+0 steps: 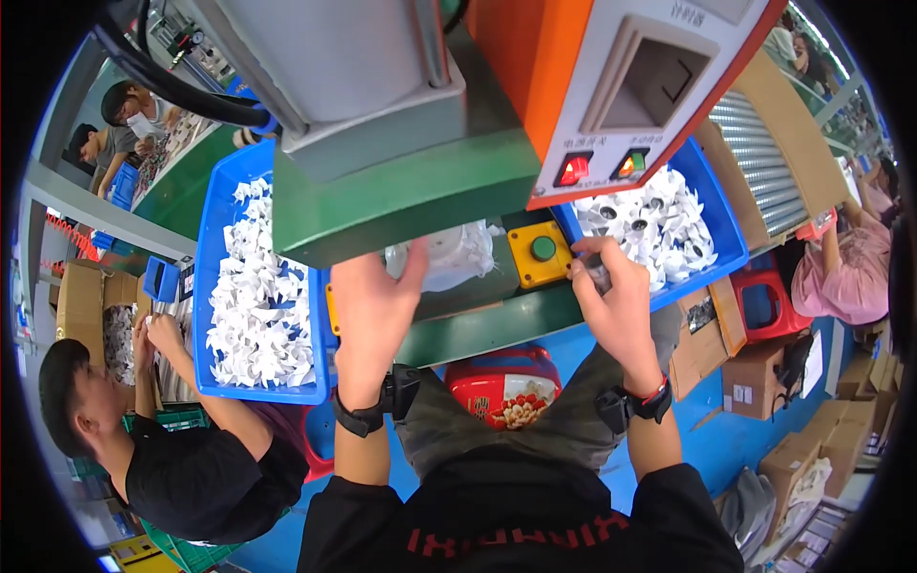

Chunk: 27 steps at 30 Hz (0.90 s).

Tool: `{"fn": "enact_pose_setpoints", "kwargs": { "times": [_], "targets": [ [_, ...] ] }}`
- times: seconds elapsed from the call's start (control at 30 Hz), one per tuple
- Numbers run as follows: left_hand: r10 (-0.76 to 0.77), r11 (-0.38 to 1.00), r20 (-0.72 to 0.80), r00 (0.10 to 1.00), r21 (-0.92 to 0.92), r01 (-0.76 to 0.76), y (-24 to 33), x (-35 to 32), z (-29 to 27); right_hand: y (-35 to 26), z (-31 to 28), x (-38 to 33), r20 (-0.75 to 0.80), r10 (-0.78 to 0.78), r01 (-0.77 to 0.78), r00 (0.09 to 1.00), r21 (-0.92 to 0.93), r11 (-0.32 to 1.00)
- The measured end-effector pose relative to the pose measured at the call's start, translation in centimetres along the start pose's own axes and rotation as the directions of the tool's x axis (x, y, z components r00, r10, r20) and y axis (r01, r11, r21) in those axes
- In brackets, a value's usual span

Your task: The person picks up a white plastic fan and a metal shaft, fits them together by hand, and places the assembly into a machine. They press two buttons to press the parts together, then remove the completed fan assembly and place it into a blue bin.

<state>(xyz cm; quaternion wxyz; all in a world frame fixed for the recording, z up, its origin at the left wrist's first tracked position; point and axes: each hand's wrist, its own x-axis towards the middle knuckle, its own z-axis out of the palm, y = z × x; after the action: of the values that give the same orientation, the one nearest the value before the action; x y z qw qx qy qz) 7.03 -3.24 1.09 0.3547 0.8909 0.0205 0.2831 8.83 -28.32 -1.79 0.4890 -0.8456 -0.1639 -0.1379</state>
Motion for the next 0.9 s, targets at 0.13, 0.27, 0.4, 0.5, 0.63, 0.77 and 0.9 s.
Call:
{"fn": "enact_pose_setpoints", "kwargs": {
  "times": [0.13, 0.27, 0.4, 0.5, 0.63, 0.77, 0.9],
  "targets": [
    [0.091, 0.964, -0.001, 0.996, -0.251, -0.088, -0.3, 0.9, 1.1, -0.8, 0.0, -0.4, -0.012, 0.005, -0.005, 1.000, -0.003, 1.000],
    [0.021, 0.942, 0.068, 0.997, -0.336, 0.003, 0.8, 0.6, 0.7, -0.5, -0.2, -1.0, -0.032, -0.003, 0.002, 0.999, -0.026, 1.000],
    [-0.036, 0.973, 0.126, 0.991, -0.221, 0.063, 2.0, -1.6, 1.8, -0.4, -0.1, -1.0, -0.034, 0.007, -0.008, 0.999, -0.048, 0.999],
    [0.187, 0.971, 0.094, 0.978, -0.168, -0.170, 5.0, -1.6, 4.5, -0.7, 0.1, -0.9, 0.016, 0.022, -0.021, 1.000, -0.075, 0.997],
    [0.347, 0.929, 0.028, 0.937, -0.145, -0.340, 8.1, -0.5, 9.3, 0.1, 0.0, -0.7, -0.001, -0.036, 0.035, 0.999, -0.193, 0.980],
    [0.379, 0.897, 0.182, 0.907, -0.315, -0.312, 8.0, -1.4, 4.9, 0.7, 0.0, -0.5, -0.093, 0.031, -0.030, 0.995, 0.018, 0.999],
    [0.177, 0.955, 0.314, 0.933, -0.285, -0.086, 2.2, -2.0, -3.2, 0.2, 0.4, -0.5, -0.108, 0.027, -0.025, 0.994, 0.027, 0.999]
  ]
}}
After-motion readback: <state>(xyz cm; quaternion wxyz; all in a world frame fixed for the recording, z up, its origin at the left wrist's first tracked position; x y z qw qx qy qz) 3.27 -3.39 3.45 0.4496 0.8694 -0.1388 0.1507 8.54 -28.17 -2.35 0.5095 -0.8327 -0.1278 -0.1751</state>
